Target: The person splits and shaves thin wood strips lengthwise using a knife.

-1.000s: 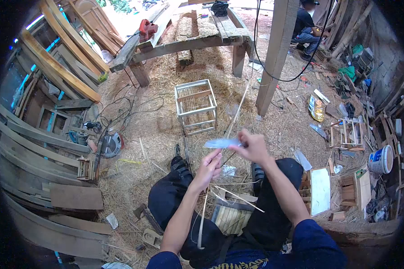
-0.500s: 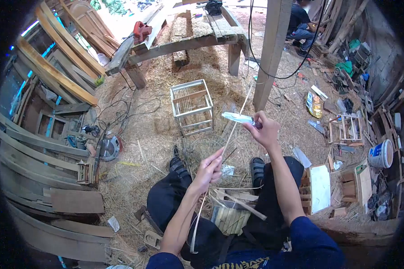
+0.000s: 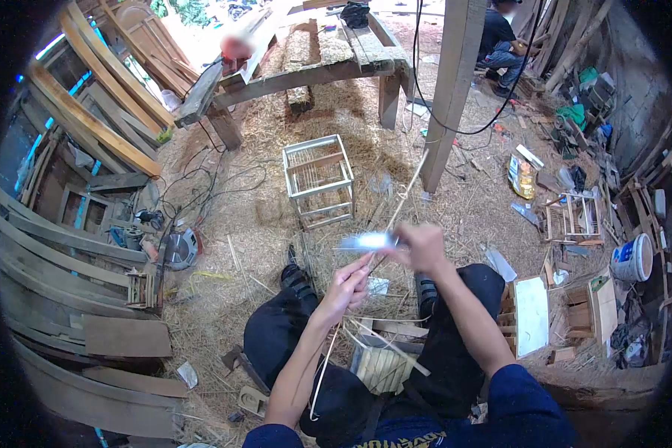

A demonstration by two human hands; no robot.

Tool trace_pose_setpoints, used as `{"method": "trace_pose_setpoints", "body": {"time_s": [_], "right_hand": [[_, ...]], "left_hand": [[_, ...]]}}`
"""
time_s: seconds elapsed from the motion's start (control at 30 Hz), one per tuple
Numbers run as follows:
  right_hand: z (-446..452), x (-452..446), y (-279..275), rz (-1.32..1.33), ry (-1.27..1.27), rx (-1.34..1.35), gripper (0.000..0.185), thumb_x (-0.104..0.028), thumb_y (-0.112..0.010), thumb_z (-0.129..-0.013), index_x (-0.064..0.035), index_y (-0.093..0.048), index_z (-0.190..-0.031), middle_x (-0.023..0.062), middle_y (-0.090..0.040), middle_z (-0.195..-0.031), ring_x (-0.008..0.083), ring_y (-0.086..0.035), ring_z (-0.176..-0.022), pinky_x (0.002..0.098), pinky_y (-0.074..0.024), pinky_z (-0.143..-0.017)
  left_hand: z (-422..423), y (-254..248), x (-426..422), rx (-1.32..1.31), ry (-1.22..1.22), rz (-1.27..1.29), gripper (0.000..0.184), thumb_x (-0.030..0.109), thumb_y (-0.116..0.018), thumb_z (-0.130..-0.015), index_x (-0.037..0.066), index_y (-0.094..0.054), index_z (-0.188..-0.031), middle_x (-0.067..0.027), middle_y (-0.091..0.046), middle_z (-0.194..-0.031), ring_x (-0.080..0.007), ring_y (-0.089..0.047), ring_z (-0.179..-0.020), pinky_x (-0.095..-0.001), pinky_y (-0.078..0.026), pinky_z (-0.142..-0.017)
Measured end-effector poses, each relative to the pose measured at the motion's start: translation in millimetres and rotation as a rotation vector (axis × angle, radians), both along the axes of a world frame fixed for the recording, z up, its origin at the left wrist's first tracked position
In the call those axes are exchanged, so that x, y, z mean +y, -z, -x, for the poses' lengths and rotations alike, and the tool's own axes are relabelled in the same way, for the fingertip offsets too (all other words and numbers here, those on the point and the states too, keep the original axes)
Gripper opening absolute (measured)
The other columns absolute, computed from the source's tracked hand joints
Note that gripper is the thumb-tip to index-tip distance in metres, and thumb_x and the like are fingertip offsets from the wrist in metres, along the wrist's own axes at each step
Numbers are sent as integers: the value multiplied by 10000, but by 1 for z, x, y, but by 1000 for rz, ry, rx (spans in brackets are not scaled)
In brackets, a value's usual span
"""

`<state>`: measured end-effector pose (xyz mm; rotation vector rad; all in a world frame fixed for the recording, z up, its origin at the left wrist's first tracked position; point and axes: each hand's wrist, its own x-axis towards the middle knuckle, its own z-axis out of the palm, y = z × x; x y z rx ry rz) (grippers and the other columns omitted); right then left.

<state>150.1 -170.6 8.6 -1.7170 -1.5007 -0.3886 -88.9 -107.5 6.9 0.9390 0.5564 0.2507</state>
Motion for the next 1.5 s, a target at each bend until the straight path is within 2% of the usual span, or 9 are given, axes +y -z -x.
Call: {"method": "trace_pose_setpoints", "body": {"time_s": [0.17, 0.3, 0.47, 0.57, 0.73, 0.87, 0.97, 1.37, 1.5], "right_hand": [[-14, 5, -9, 43, 248, 468, 392, -365, -866, -743, -71, -624, -832, 69, -598, -575, 181, -590, -486, 335, -450, -488], [3, -8, -2, 12, -99, -56, 399, -365, -860, -750, -68, -618, -860, 65, -594, -575, 181, -603, -490, 344, -440, -467], [-15, 1, -11, -55, 176, 367, 411, -431, -833, -769, -94, -609, -842, 55, -583, -560, 224, -575, -457, 343, -447, -470], [14, -17, 0, 85, -189, -103, 411, -430, -799, -811, -79, -591, -858, 65, -577, -552, 237, -580, -461, 344, -438, -462], [-31, 6, -24, 76, 358, 249, 454, -570, -728, -825, -133, -608, -784, 77, -592, -552, 239, -617, -497, 400, -480, -516], [14, -10, 0, 66, -150, -135, 404, -500, -725, -862, -115, -604, -879, 67, -587, -552, 275, -610, -497, 390, -454, -476], [-13, 11, -17, -116, 277, 351, 385, -489, -756, -836, -137, -609, -786, 63, -587, -552, 256, -601, -483, 386, -464, -501], [4, 4, -7, -108, 43, -146, 365, -433, -790, -829, -118, -611, -873, 59, -595, -565, 196, -578, -463, 334, -422, -448], [-19, 21, -10, -118, 367, 367, 408, -500, -790, -803, -128, -627, -829, 47, -597, -551, 203, -578, -444, 353, -421, -438]], "left_hand": [[-2, -15, -6, 35, -7, -28, 488, 194, -501, -1042, 128, -410, -1516, 82, -280, -682, -16, -243, -470, -200, -181, -401], [1, -9, 1, -4, -47, -3, 484, 183, -500, -1038, 132, -419, -1511, 79, -279, -678, -19, -233, -456, -204, -177, -397], [6, -16, -2, 0, -56, -6, 471, 179, -490, -1037, 129, -437, -1502, 80, -281, -675, -17, -234, -452, -208, -172, -394], [6, -10, 1, 7, -61, -11, 469, 186, -479, -1039, 122, -437, -1502, 81, -288, -678, -16, -242, -458, -207, -177, -397], [2, -10, -3, -13, -43, -26, 464, 188, -491, -1030, 123, -448, -1488, 83, -282, -662, -15, -234, -448, -205, -171, -393], [0, -7, -1, 42, -95, 16, 461, 190, -488, -1030, 115, -452, -1483, 84, -276, -653, -14, -235, -448, -202, -165, -394], [6, -13, -3, -9, -71, -29, 453, 198, -481, -1033, 109, -458, -1477, 84, -275, -649, -16, -232, -444, -206, -160, -395], [12, -8, -1, 0, -134, -2, 440, 158, -489, -1018, 101, -505, -1454, 75, -290, -645, -21, -228, -437, -216, -165, -390], [14, -6, 1, -1, -147, 8, 445, 168, -497, -1018, 87, -498, -1456, 74, -301, -641, -22, -237, -432, -218, -168, -384]]}}
